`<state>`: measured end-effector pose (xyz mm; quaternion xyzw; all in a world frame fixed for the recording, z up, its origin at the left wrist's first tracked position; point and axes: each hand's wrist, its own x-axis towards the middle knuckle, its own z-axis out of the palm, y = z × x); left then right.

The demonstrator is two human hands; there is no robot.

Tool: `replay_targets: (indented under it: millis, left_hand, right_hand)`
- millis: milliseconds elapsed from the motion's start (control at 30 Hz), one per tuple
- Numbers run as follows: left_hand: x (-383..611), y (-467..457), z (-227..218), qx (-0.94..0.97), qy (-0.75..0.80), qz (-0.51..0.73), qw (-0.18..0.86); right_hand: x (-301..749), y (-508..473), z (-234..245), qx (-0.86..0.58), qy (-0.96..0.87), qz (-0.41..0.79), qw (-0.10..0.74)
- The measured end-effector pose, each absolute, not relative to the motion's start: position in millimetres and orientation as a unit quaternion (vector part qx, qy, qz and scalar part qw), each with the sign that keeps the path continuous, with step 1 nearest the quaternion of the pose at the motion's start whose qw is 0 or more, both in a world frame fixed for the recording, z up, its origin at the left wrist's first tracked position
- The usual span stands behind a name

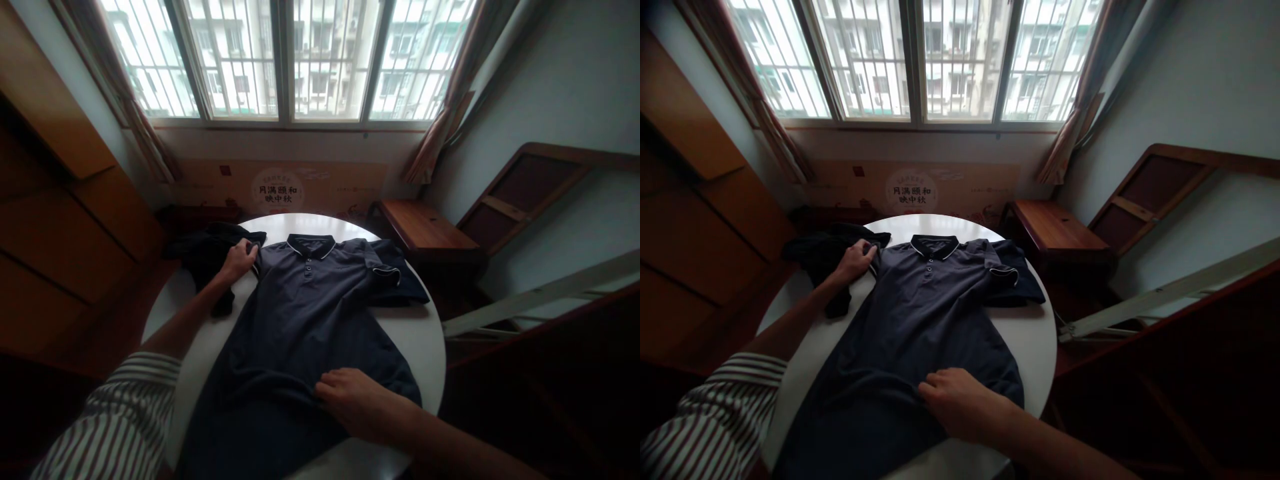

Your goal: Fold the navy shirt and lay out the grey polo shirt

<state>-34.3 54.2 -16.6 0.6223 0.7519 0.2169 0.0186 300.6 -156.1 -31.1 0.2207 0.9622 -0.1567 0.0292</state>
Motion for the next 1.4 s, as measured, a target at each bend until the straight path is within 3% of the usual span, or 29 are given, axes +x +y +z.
replay_targets:
  millis: [67, 200, 333, 433, 567, 800, 1067, 1400]
  left_hand:
    - [-50.7, 58.6, 4.3, 0.603, 0.755, 0.255, 0.014]
    - [-77.9, 58.7, 35.1, 0.554, 0.808, 0.196, -0.037]
    - [-44.4, 55.9, 23.2, 0.623, 0.744, 0.190, -0.149]
    - [13.2, 59.8, -11.3, 0.781, 0.611, 0.130, -0.017]
    - [67.2, 73.7, -57.9, 0.791, 0.605, 0.036, 0.088]
    - [62.8, 118.5, -82.1, 0.760, 0.644, 0.042, 0.083]
    - [65.9, 160.8, -79.8, 0.735, 0.671, 0.048, 0.086]
    - [62.9, 176.3, -83.5, 0.735, 0.669, 0.073, 0.080]
  right_hand:
    - [303.6, -164.7, -31.6, 0.176, 0.969, -0.169, 0.030]
    - [314.2, -168.2, -20.4, 0.125, 0.958, -0.259, 0.002]
    - [310.3, -112.2, -7.4, 0.239, 0.941, -0.221, -0.091]
    - [294.7, -35.3, -10.2, 0.390, 0.906, -0.116, -0.120]
    - [273.8, 53.5, -32.5, 0.513, 0.853, -0.090, -0.019]
    - [263.6, 121.9, -65.6, 0.554, 0.826, -0.101, 0.000]
    - [255.2, 170.1, -59.9, 0.546, 0.831, -0.091, -0.050]
    - [271.5, 129.0, -37.8, 0.538, 0.835, -0.025, -0.115]
